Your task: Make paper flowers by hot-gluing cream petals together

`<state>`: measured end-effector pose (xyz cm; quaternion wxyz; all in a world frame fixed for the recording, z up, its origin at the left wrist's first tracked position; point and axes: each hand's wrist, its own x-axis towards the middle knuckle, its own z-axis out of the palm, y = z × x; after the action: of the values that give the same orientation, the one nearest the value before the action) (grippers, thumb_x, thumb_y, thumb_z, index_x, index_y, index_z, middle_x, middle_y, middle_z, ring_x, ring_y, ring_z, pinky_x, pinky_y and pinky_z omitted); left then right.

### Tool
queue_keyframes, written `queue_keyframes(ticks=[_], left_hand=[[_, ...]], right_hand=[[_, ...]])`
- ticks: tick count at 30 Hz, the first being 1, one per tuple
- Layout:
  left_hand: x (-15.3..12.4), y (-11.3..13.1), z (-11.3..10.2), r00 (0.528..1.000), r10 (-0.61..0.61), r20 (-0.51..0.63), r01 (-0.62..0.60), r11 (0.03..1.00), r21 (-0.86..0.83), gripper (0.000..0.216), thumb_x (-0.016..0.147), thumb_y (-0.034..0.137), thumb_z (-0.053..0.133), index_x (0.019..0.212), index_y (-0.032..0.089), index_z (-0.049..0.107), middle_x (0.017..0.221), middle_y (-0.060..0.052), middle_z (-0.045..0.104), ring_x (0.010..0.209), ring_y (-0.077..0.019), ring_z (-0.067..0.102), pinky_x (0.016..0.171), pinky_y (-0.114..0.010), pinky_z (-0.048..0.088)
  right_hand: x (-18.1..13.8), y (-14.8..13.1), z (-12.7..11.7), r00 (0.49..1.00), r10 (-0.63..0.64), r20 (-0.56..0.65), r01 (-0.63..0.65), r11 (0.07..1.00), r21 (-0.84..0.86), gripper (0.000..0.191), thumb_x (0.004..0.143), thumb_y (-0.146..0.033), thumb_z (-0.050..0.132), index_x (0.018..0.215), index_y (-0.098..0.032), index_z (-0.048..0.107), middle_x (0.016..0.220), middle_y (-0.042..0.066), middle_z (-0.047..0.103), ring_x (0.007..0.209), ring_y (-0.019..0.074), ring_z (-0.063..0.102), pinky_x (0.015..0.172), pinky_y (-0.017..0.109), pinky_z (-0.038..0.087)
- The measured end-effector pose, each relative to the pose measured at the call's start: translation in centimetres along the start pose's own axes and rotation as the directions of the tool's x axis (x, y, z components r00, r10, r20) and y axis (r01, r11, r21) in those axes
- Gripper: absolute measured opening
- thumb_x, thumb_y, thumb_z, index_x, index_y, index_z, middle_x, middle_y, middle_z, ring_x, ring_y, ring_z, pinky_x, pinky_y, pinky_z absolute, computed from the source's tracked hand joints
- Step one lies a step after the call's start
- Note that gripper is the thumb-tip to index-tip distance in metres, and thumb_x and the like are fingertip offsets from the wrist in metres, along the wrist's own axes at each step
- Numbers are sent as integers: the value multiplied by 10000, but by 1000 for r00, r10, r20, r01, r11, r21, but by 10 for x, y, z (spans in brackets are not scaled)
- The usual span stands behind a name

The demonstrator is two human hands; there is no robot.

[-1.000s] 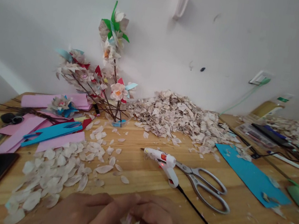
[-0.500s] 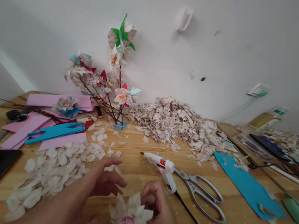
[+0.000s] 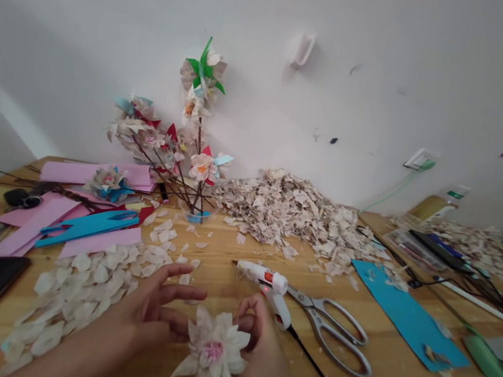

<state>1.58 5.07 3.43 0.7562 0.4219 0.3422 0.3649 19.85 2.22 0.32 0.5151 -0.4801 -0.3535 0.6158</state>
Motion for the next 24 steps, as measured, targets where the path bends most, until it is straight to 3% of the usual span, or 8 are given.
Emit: queue_keyframes(ticks=[5,11,17,20,22,24], left_hand=[[5,-9,-8,1000,-1,-12,2,1000,14,617,575,43,524,1113,327,426,1075,-1,633,720,-135,674,710,-341,481],[6,-14,-11,997,-9,82,11,999,-32,702,542,19,535,1151,347,418,1092,7,630,677,-116,665,684,-323,485],[12,-20,-14,990,70,123,-56,992,-110,769,494,-31,509,1146,374,464,1142,-1,610,786,-162,673,752,-360,484],[14,-24,-15,992,31,125,-15,992,-129,789,462,-30,520,1138,373,473,1154,-18,596,780,-179,678,717,-351,497],[16,-23,-16,1000,13,24,-11,994,-107,757,467,-7,552,1131,347,473,1227,-51,542,815,-213,675,717,-377,505],[18,-16,-18,979,61,-194,-70,997,-37,656,514,58,608,1110,300,478,1329,-92,447,875,-251,663,743,-410,506]], right_hand=[[1,4,-1,995,-72,73,76,995,-61,506,443,-107,737,689,-251,319,524,-128,467,434,66,450,418,143,288],[4,2,2,997,-73,31,72,996,44,398,506,-131,666,653,-247,315,504,-129,403,410,60,396,405,150,288],[2,5,2,996,-86,39,87,996,-36,473,474,-111,728,704,-250,339,531,-130,460,436,65,441,427,152,334],[4,13,0,992,-117,40,119,992,-46,487,500,-135,742,729,-260,331,532,-131,448,431,76,451,437,169,360],[7,18,-3,989,-136,58,139,989,-58,480,523,-128,733,736,-262,324,534,-132,437,440,79,449,448,173,360],[10,21,-5,983,-167,74,172,983,-59,467,535,-105,713,736,-259,320,550,-130,429,456,74,440,453,164,342]])
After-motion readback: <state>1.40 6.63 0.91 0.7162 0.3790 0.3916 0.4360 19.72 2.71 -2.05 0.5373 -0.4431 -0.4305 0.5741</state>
